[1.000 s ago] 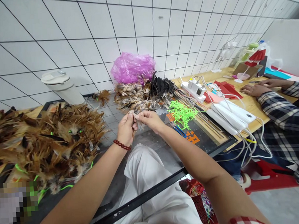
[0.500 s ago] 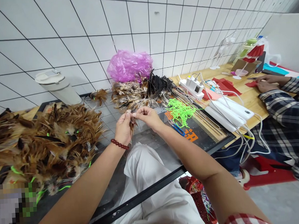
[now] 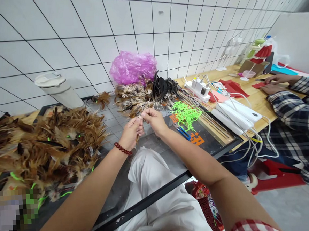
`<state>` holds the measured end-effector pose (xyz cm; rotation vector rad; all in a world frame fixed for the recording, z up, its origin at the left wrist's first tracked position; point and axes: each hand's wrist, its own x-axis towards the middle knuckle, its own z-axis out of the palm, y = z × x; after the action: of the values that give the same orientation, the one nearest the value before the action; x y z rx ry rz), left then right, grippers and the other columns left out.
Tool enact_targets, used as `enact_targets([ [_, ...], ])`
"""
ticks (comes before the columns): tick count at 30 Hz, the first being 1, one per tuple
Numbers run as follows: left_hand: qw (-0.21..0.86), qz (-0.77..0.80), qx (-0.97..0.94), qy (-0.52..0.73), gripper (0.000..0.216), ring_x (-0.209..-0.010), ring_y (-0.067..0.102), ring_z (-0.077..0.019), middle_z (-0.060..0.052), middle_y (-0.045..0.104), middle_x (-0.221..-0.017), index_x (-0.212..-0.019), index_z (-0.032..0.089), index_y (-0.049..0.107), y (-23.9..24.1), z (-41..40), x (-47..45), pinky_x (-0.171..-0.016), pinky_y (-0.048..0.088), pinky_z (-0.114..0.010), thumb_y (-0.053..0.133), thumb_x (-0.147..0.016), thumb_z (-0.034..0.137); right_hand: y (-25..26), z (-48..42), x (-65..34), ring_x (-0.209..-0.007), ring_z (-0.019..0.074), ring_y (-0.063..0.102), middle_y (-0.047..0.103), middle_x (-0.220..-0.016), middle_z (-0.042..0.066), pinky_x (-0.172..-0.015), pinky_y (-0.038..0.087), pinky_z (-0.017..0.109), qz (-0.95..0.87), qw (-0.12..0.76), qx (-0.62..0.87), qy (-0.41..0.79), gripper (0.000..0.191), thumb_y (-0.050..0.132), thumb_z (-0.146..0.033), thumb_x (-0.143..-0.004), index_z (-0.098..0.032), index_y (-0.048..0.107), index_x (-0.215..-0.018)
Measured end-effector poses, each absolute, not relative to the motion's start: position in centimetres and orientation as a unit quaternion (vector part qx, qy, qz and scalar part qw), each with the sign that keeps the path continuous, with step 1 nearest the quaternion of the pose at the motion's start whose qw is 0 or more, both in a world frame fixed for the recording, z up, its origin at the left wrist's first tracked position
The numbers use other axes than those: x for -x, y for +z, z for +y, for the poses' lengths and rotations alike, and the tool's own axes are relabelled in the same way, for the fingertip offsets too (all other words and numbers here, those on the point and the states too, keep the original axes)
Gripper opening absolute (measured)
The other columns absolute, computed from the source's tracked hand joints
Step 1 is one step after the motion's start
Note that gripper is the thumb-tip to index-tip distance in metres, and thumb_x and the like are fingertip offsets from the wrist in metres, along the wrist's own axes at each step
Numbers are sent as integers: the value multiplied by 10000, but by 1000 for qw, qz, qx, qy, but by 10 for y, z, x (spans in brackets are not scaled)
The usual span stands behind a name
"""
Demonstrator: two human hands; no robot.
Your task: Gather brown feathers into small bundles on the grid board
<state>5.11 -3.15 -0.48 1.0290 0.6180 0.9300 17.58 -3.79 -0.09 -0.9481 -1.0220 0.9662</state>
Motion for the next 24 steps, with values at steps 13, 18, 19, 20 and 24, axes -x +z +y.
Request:
enact_targets([
  [13,736,273,-430,445,383,-369,235,-21,101,271,-462,-663,163,468,-9,-25,-50,-374,229,-146,694,-711,469,29,-53,-199,-445,58,193,246,-528,-80,-445,187,213,-441,674,439,398,404,563,-439,-799,-211,302,-593],
  [18,745,258,-385,480,338,-364,234,-21,101,270,-461,-674,162,463,-8,-23,-48,-379,238,-146,664,-769,417,59,-143,-244,-566,89,458,508,-599,-13,-572,374,232,-607,438,506,429,325,591,-423,-822,-174,508,-630],
  [19,746,254,-371,492,329,-364,238,-22,99,272,-461,-674,162,460,-7,-23,-48,-379,240,-146,653,-783,406,60,-169,-259,-571,98,489,536,-611,-3,-592,402,246,-614,384,510,465,304,589,-420,-823,-174,539,-651],
  [20,746,252,-357,503,320,-364,243,-24,98,274,-461,-675,162,458,-7,-23,-48,-380,242,-146,641,-796,395,58,-194,-274,-580,107,521,560,-631,11,-608,425,260,-602,332,528,498,280,585,-408,-825,-177,560,-669],
  [24,743,253,-316,533,280,-360,253,-28,92,280,-455,-681,162,457,-6,-24,-49,-377,238,-143,590,-844,347,31,-288,-317,-573,134,607,621,-622,68,-553,443,259,-567,86,668,474,127,612,-224,-767,-213,675,-658],
])
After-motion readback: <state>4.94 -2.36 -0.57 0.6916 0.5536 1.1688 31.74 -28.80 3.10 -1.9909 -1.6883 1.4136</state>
